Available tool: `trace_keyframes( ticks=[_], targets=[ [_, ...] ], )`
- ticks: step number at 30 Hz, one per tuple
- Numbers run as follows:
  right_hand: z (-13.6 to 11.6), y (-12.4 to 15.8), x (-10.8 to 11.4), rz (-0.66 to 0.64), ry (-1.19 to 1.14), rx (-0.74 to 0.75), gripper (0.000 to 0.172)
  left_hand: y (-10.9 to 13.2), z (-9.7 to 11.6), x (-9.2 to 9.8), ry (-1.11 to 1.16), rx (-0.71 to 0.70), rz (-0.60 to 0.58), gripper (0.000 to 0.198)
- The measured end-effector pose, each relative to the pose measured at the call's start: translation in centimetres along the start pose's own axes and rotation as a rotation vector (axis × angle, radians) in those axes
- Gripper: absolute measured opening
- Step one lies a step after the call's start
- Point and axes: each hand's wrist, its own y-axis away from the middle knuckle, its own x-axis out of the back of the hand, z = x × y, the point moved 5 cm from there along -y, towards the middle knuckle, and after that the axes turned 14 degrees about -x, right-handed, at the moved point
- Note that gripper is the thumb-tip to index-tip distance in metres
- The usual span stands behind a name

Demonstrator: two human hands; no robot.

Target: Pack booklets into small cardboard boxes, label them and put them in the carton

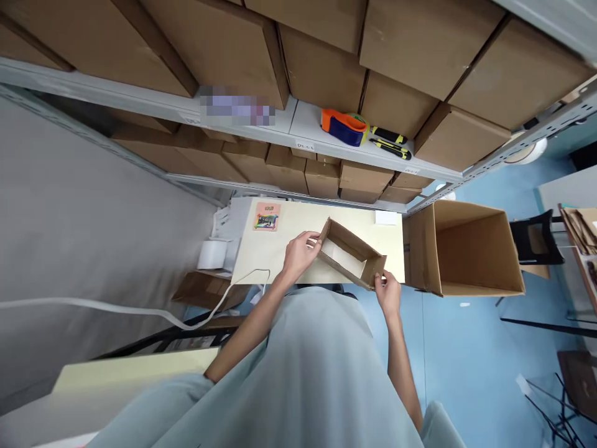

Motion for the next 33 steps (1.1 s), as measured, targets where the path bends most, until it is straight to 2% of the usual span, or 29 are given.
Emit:
trace_keyframes(
  ticks=[3,5,9,12,16,20,27,31,33],
  targets=[
    [-2.1,0.4,1.0,0.188,0.046,-0.023,0.056,0.1,0.7,2.4,0.028,-0.066,-0.027,0.018],
    [-3.8,0.5,1.4,0.249,0.053,-0.025,0.052,0.5,1.2,4.3,0.06,-0.098,-0.021,0.018],
    [-7.6,0.1,0.8,0.269,0.099,0.034,0.048,1.2,1.5,7.3,0.079,-0.1,0.016,0.02],
    [-9.6,-0.8,-0.8,0.241,0.16,0.107,0.05,1.3,0.6,8.1,0.007,-0.087,0.046,0.021],
    [-10.3,-2.7,-2.9,0.186,0.212,0.175,0.052,1.5,-1.4,7.7,-0.069,-0.058,0.079,0.021],
    [-9.6,-4.8,-4.0,0.112,0.281,0.225,0.05,1.9,-2.6,6.1,-0.064,0.006,0.087,0.023],
    [-9.0,-7.9,-3.3,-0.018,0.242,0.266,0.059,2.4,-1.7,4.0,-0.127,0.057,0.129,0.025],
    [-10.0,-10.3,-2.5,0.014,0.191,0.297,0.076,2.9,-1.1,3.4,-0.19,0.085,0.184,0.025],
    [-10.8,-11.7,-2.5,0.03,0.188,0.333,0.074,3.3,-1.0,3.2,-0.22,0.099,0.198,0.025]
  ],
)
